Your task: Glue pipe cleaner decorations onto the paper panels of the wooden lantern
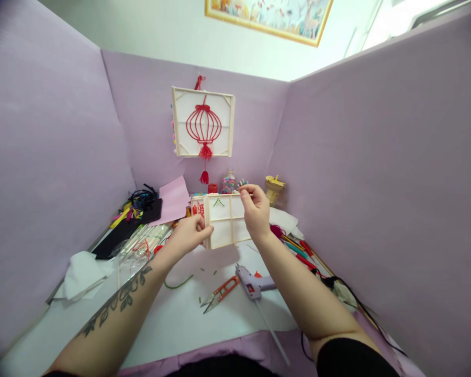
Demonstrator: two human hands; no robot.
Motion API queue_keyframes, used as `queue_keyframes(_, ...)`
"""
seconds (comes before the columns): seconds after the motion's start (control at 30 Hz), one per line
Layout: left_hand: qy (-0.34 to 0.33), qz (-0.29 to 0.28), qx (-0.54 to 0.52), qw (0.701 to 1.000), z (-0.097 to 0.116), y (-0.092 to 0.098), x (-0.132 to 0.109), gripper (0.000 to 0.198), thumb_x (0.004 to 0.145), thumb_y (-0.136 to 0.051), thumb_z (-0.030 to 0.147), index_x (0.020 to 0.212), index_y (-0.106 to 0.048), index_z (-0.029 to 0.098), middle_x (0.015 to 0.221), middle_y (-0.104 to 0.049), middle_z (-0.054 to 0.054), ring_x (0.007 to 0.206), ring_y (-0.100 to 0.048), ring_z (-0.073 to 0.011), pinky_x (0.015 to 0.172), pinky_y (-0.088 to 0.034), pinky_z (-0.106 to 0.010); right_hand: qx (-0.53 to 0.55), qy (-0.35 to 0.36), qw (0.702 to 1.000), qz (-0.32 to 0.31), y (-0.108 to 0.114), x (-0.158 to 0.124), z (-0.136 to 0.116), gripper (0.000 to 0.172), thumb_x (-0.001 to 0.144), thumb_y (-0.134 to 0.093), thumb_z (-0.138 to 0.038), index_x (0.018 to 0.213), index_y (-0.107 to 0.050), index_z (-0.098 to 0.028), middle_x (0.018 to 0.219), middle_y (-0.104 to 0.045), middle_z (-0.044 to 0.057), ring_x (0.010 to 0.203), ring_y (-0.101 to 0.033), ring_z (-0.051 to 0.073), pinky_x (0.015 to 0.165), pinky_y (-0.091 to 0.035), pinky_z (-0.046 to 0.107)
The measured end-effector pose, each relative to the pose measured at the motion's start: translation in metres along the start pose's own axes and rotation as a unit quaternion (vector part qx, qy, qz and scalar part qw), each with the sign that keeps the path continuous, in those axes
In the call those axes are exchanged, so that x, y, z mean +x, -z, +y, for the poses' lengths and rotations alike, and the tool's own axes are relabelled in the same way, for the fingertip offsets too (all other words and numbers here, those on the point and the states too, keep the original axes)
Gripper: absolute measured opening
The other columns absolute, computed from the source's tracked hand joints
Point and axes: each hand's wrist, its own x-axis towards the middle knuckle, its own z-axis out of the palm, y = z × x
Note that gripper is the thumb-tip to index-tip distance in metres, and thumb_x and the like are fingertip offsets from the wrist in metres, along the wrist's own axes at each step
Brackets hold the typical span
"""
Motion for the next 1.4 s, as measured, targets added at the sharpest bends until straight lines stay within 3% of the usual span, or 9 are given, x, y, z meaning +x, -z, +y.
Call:
queue_keyframes(0.17, -0.006, 0.004, 0.001, 1.0, -0.002, -0.002, 0.001, 0.025, 0.075, -0.06, 0.043, 0.067, -0.052, 0.02, 0.069, -0.067, -0.001, 0.065, -0.061, -0.0158, 0.055, -0.037, -0.024, 0.054, 0.105, 0.993, 0.007, -0.002, -0.024, -0.005, 0.02, 0.095, -0.04, -0.03, 0.115, -0.036, -0.027, 0.106, -0.065, 0.008, 0.103, -0.064, 0.022, 0.091, -0.047, 0.046)
queue_keyframes(0.3, -0.011, 0.009, 0.001, 1.0, -0.004, -0.003, 0.001, 0.026, 0.075, -0.059, 0.044, 0.067, -0.052, 0.02, 0.069, -0.066, -0.001, 0.064, -0.06, -0.0154, 0.054, -0.036, -0.023, -0.046, 0.225, 0.973, -0.012, -0.006, -0.044, 0.004, 0.037, 0.092, -0.042, -0.046, 0.123, -0.033, -0.028, 0.138, -0.047, 0.014, 0.131, -0.046, 0.03, 0.102, -0.037, 0.059)
queue_keyframes(0.4, -0.014, 0.011, 0.002, 1.0, -0.004, -0.003, 0.001, 0.025, 0.075, -0.059, 0.043, 0.067, -0.052, 0.02, 0.069, -0.067, -0.001, 0.064, -0.06, -0.0155, 0.054, -0.036, -0.024, -0.119, 0.161, 0.973, 0.111, 0.006, -0.039, 0.019, 0.051, 0.092, -0.035, -0.053, 0.134, -0.026, -0.026, 0.148, -0.03, 0.017, 0.14, -0.032, 0.034, 0.104, -0.033, 0.064)
queue_keyframes(0.53, -0.012, 0.009, 0.011, 1.0, -0.001, -0.001, 0.0, 0.024, 0.075, -0.059, 0.042, 0.067, -0.053, 0.02, 0.067, -0.066, -0.001, 0.063, -0.059, -0.0155, 0.055, -0.036, -0.024, -0.113, 0.027, 0.943, 0.313, 0.033, -0.022, 0.024, 0.041, 0.097, -0.029, -0.041, 0.136, -0.025, -0.028, 0.14, -0.035, 0.017, 0.138, -0.034, 0.028, 0.108, -0.03, 0.06)
queue_keyframes(0.57, -0.008, 0.008, 0.013, 1.0, 0.0, 0.0, 0.0, 0.024, 0.075, -0.059, 0.042, 0.067, -0.053, 0.02, 0.067, -0.065, -0.001, 0.063, -0.059, -0.0155, 0.055, -0.036, -0.025, -0.11, 0.036, 0.952, 0.282, 0.035, -0.023, 0.021, 0.042, 0.096, -0.034, -0.038, 0.135, -0.027, -0.026, 0.139, -0.037, 0.017, 0.138, -0.035, 0.028, 0.11, -0.028, 0.058)
queue_keyframes(0.63, -0.001, 0.004, 0.011, 1.0, 0.003, 0.001, -0.001, 0.024, 0.075, -0.059, 0.042, 0.067, -0.053, 0.021, 0.067, -0.065, -0.001, 0.063, -0.059, -0.0157, 0.055, -0.036, -0.024, -0.121, 0.082, 0.984, 0.099, 0.032, -0.032, 0.011, 0.04, 0.095, -0.039, -0.035, 0.132, -0.034, -0.024, 0.131, -0.049, 0.016, 0.131, -0.043, 0.029, 0.109, -0.03, 0.057)
queue_keyframes(0.7, 0.003, 0.002, 0.008, 1.0, 0.005, 0.002, -0.002, 0.025, 0.075, -0.059, 0.043, 0.067, -0.053, 0.021, 0.068, -0.066, -0.001, 0.065, -0.06, -0.0159, 0.055, -0.037, -0.024, -0.169, 0.142, 0.973, -0.061, 0.02, -0.047, 0.001, 0.037, 0.092, -0.044, -0.034, 0.128, -0.04, -0.023, 0.12, -0.06, 0.013, 0.129, -0.046, 0.03, 0.11, -0.025, 0.06)
queue_keyframes(0.77, 0.009, 0.001, 0.009, 1.0, 0.007, 0.002, -0.003, 0.025, 0.075, -0.06, 0.044, 0.067, -0.053, 0.021, 0.068, -0.066, -0.001, 0.065, -0.06, -0.0162, 0.055, -0.037, -0.024, -0.216, 0.182, 0.953, -0.114, 0.006, -0.059, -0.004, 0.035, 0.092, -0.045, -0.032, 0.126, -0.041, -0.023, 0.115, -0.065, 0.01, 0.13, -0.045, 0.03, 0.112, -0.018, 0.063)
queue_keyframes(1.4, -0.006, 0.004, 0.005, 1.0, 0.002, -0.001, 0.0, 0.026, 0.076, -0.058, 0.044, 0.067, -0.052, 0.021, 0.066, -0.066, -0.001, 0.064, -0.06, -0.0156, 0.055, -0.038, -0.023, -0.299, 0.228, 0.922, -0.096, -0.014, -0.06, 0.002, 0.047, 0.092, -0.043, -0.031, 0.138, -0.039, -0.021, 0.098, -0.069, 0.007, 0.13, -0.045, 0.028, 0.114, -0.014, 0.057)
